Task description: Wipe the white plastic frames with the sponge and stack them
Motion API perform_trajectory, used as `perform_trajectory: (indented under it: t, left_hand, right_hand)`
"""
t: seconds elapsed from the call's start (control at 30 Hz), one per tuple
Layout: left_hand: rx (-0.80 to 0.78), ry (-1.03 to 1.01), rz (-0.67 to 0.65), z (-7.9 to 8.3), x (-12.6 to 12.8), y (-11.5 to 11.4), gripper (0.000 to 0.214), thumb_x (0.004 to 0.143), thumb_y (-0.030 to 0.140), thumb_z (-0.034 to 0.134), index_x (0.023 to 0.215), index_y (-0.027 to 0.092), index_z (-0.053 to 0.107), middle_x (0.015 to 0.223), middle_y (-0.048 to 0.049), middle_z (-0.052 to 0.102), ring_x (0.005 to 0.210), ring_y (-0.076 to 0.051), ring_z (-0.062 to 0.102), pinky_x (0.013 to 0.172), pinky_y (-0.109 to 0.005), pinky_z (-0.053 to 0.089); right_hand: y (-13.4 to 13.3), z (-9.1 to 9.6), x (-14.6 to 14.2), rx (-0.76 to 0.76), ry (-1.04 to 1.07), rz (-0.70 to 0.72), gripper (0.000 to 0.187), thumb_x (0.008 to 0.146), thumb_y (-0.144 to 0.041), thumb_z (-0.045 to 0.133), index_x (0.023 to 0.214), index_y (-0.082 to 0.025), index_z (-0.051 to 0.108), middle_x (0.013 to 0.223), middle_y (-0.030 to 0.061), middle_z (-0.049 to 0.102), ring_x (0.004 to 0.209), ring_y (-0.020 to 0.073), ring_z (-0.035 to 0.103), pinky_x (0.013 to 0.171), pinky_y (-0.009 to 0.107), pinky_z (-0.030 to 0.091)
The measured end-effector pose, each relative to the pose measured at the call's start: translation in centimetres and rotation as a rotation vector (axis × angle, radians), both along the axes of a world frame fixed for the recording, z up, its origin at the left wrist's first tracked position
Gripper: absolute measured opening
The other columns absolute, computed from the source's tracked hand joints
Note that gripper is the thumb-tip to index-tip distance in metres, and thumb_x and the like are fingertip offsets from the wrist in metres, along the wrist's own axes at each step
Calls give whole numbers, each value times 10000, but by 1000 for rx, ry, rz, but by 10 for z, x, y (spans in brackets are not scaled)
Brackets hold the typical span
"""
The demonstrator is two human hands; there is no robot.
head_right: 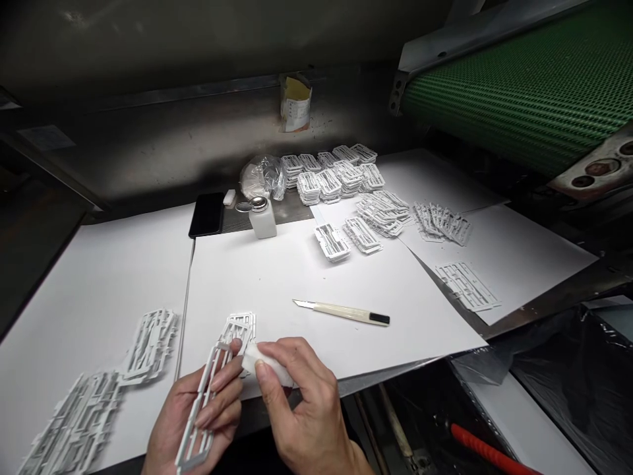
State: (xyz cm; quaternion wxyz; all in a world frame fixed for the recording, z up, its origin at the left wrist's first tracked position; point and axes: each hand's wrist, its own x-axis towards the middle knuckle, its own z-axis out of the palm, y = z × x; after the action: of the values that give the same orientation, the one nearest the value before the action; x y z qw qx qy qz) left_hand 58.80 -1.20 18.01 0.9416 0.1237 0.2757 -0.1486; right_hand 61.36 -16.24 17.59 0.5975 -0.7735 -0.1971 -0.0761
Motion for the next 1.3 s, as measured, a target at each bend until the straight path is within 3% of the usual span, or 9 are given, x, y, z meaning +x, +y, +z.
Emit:
perform_trajectory:
  t: [0.27, 0.37, 0.47, 0.63, 0.8, 1.3]
  left_hand:
    - [24, 27, 2, 2, 0, 0, 316, 928, 130, 355, 937, 86, 668, 556, 28, 508, 318, -8, 407, 337, -123, 280]
    - [74, 41, -21, 4, 1, 0, 256, 921, 208, 416, 931, 167, 669, 627, -1, 573, 331, -17, 388, 333, -130, 261]
    - [51, 55, -28, 6, -1, 0, 210, 863, 294, 537, 946, 152, 668, 715, -57, 618, 419, -46, 429, 338, -129, 271]
    - [114, 2, 33, 10, -8, -2, 375, 674, 42, 617, 1045, 74, 668, 785, -88, 629, 587, -88, 483, 388, -135, 335]
    - [202, -16, 23, 10, -9, -3, 430, 613, 24, 593, 1032, 49, 685, 786, -84, 623, 601, -100, 474, 395, -157, 359]
    - [-62, -147, -93, 3, -8, 6, 455, 694, 63, 520, 1125, 10, 655, 898, -182, 699, 583, -105, 550, 408, -143, 410]
  right_hand:
    - [-1, -1, -1, 14, 14, 7, 222, 884, -93, 575, 1069, -192, 648, 939, 42, 632, 880, 160, 614, 765, 243, 502]
    - [0, -1, -1, 6, 11, 1, 228, 885, -88, 572, 1073, -189, 651, 942, 43, 630, 883, 158, 613, 778, 242, 498]
    - [-1, 0, -1, 10, 1, -3, 222, 886, -89, 569, 1065, -189, 655, 935, 42, 631, 881, 156, 613, 774, 240, 500]
    - [-1, 1, 0, 5, 0, -12, 214, 889, -101, 572, 1064, -197, 650, 943, 41, 632, 885, 162, 613, 770, 246, 503]
    - [-2, 0, 0, 9, -4, -19, 225, 887, -92, 572, 1070, -199, 647, 941, 37, 632, 884, 158, 615, 773, 241, 502]
    - [-4, 2, 2, -9, 2, -38, 213, 891, -103, 577, 1067, -200, 648, 953, 33, 630, 903, 150, 606, 779, 232, 493]
